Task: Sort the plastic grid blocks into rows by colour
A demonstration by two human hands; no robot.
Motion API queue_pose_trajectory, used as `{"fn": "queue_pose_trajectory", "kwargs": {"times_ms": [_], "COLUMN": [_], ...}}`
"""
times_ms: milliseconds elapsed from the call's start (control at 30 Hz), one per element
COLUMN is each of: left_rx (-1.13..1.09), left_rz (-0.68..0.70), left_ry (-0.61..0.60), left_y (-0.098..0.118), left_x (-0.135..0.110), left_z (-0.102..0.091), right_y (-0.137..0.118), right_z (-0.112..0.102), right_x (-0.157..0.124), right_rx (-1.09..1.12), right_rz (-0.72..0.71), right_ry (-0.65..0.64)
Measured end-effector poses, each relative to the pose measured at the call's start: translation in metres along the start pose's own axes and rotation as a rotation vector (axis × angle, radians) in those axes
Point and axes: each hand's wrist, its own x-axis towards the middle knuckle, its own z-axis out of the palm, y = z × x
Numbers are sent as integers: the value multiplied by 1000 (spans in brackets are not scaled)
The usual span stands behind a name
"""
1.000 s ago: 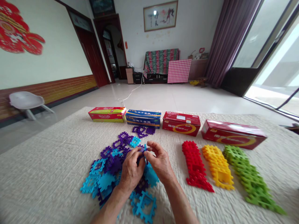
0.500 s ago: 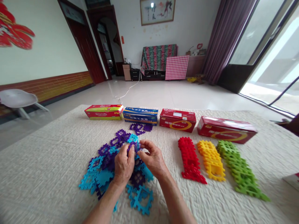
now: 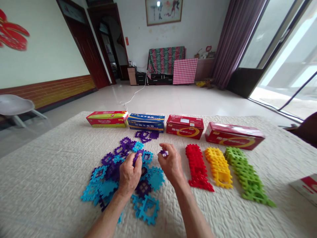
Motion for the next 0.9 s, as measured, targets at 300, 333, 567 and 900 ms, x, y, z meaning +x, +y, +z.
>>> {"fn": "queue_pose_trajectory", "kwargs": {"times_ms": [300,333,567,900], "left_rx": [-74,-99,-252,-338], "left_rz": [-58,-81,-187,-314], "left_ry": [-39,-53,-138,-227], "left_y": [5,5,4,14], "left_x": [0,-1,-5,-4], "left_z": [-1,-1,2,-1], "right_y": [15,17,25,24], "right_z": [-34,-36,-31,-29], "right_x": [5,5,1,1], "right_rx": [-362,-387,-534,-634], "right_rz": [-152,-169,-222,-203], "right_ry": [-180,-227,-378,-394]}}
